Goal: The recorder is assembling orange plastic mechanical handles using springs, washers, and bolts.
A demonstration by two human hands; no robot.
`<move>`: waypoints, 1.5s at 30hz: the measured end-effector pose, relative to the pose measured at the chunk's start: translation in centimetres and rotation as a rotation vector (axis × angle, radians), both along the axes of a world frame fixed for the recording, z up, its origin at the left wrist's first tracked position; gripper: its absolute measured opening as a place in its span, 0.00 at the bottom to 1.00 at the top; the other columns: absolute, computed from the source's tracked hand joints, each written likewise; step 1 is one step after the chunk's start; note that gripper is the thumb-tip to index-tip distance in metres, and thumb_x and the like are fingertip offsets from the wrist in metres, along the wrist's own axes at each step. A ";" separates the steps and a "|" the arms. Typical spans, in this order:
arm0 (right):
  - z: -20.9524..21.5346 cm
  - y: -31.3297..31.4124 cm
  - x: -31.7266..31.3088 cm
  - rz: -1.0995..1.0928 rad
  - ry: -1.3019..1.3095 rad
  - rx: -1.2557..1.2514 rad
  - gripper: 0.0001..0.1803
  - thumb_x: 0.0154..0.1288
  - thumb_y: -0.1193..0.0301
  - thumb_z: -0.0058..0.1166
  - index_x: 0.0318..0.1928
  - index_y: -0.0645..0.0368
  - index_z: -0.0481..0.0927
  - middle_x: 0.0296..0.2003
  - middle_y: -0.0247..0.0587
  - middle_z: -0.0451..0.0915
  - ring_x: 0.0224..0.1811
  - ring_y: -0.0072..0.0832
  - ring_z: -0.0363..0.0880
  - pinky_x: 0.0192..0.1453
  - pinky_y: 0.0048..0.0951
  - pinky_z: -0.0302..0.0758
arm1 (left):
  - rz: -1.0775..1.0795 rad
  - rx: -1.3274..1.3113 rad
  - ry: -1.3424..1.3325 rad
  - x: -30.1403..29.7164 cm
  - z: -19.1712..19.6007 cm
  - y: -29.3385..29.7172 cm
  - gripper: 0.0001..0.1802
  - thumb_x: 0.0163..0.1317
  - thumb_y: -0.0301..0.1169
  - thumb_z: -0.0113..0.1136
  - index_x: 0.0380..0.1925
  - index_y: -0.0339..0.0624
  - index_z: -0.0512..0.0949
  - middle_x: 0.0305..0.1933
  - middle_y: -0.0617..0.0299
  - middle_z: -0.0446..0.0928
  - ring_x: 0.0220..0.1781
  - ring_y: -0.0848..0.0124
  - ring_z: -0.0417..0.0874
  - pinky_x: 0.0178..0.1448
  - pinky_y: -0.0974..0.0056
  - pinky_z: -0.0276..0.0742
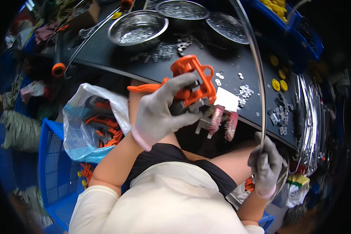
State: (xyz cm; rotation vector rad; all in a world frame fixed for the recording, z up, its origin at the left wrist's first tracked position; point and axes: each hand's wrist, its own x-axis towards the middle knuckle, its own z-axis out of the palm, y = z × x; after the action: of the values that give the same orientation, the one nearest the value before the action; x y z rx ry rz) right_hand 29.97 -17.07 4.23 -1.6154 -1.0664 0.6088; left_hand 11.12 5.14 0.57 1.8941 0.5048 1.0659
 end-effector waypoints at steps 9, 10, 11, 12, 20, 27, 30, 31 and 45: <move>-2.7 -1.9 -1.3 0.077 -0.731 0.033 0.29 0.55 0.86 0.47 0.60 0.60 0.77 0.16 0.34 0.65 0.15 0.22 0.64 0.22 0.23 0.63 | -0.001 -0.679 -0.223 -1.3 1.8 3.4 0.35 0.52 0.23 0.70 0.60 0.36 0.66 0.49 0.58 0.77 0.30 0.79 0.79 0.30 0.74 0.76; -2.8 -1.8 -1.3 0.048 -0.797 0.032 0.30 0.53 0.87 0.47 0.59 0.60 0.78 0.16 0.34 0.63 0.15 0.22 0.64 0.21 0.23 0.63 | 0.012 -0.724 -0.242 -1.3 1.8 3.5 0.35 0.53 0.22 0.69 0.60 0.36 0.65 0.48 0.58 0.77 0.25 0.81 0.76 0.25 0.75 0.71; -2.8 -1.7 -1.3 0.050 -0.797 0.034 0.30 0.53 0.87 0.47 0.59 0.60 0.78 0.16 0.34 0.63 0.15 0.22 0.64 0.21 0.23 0.63 | 0.024 -0.769 -0.260 -1.2 1.7 3.7 0.35 0.53 0.22 0.69 0.61 0.35 0.64 0.47 0.59 0.76 0.21 0.82 0.73 0.19 0.75 0.67; -2.7 -1.7 -1.3 0.033 -0.792 0.010 0.30 0.53 0.87 0.46 0.58 0.61 0.78 0.16 0.34 0.63 0.15 0.22 0.64 0.21 0.24 0.62 | 0.026 -0.769 -0.261 -1.3 1.8 3.9 0.35 0.53 0.22 0.69 0.61 0.35 0.64 0.47 0.59 0.76 0.21 0.82 0.73 0.19 0.75 0.67; -1.6 -1.6 -1.4 0.035 -0.876 -0.082 0.29 0.51 0.88 0.48 0.57 0.61 0.79 0.17 0.37 0.64 0.16 0.27 0.64 0.21 0.26 0.61 | 0.014 -0.741 -0.140 -1.7 2.3 4.1 0.34 0.52 0.24 0.70 0.59 0.34 0.66 0.51 0.56 0.76 0.28 0.78 0.79 0.27 0.73 0.75; -1.7 -2.9 -0.2 0.127 -0.652 -0.229 0.27 0.55 0.85 0.51 0.57 0.60 0.79 0.17 0.38 0.65 0.15 0.27 0.64 0.20 0.27 0.60 | 0.240 0.032 0.281 -1.5 0.1 4.7 0.38 0.45 0.36 0.73 0.60 0.52 0.70 0.47 0.56 0.81 0.44 0.67 0.85 0.52 0.65 0.80; -2.1 -2.9 0.1 0.151 0.028 -0.333 0.22 0.63 0.76 0.54 0.59 0.62 0.77 0.18 0.33 0.67 0.15 0.24 0.64 0.19 0.25 0.57 | 0.211 -0.024 0.379 -1.2 0.3 4.5 0.39 0.44 0.33 0.74 0.60 0.47 0.72 0.49 0.57 0.81 0.50 0.70 0.83 0.57 0.66 0.77; -2.0 -2.7 0.1 0.142 0.568 -0.390 0.21 0.68 0.73 0.54 0.60 0.65 0.75 0.19 0.29 0.66 0.16 0.20 0.62 0.19 0.22 0.55 | 0.207 -0.022 0.378 -1.2 0.3 4.5 0.39 0.44 0.33 0.74 0.60 0.47 0.72 0.49 0.57 0.81 0.50 0.70 0.83 0.57 0.66 0.77; -5.7 -3.6 -3.1 -0.063 -0.676 -0.214 0.34 0.43 0.88 0.50 0.55 0.51 0.82 0.17 0.39 0.67 0.15 0.33 0.69 0.22 0.31 0.67 | 0.160 0.017 0.441 -1.5 0.2 4.8 0.37 0.46 0.32 0.73 0.59 0.45 0.71 0.50 0.56 0.80 0.50 0.71 0.82 0.58 0.67 0.75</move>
State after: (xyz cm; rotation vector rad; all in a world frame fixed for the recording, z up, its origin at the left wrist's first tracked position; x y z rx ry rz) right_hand 26.92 -20.65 -1.51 -2.1059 -1.4597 0.1225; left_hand 9.59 9.92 0.74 2.1391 0.9111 0.7460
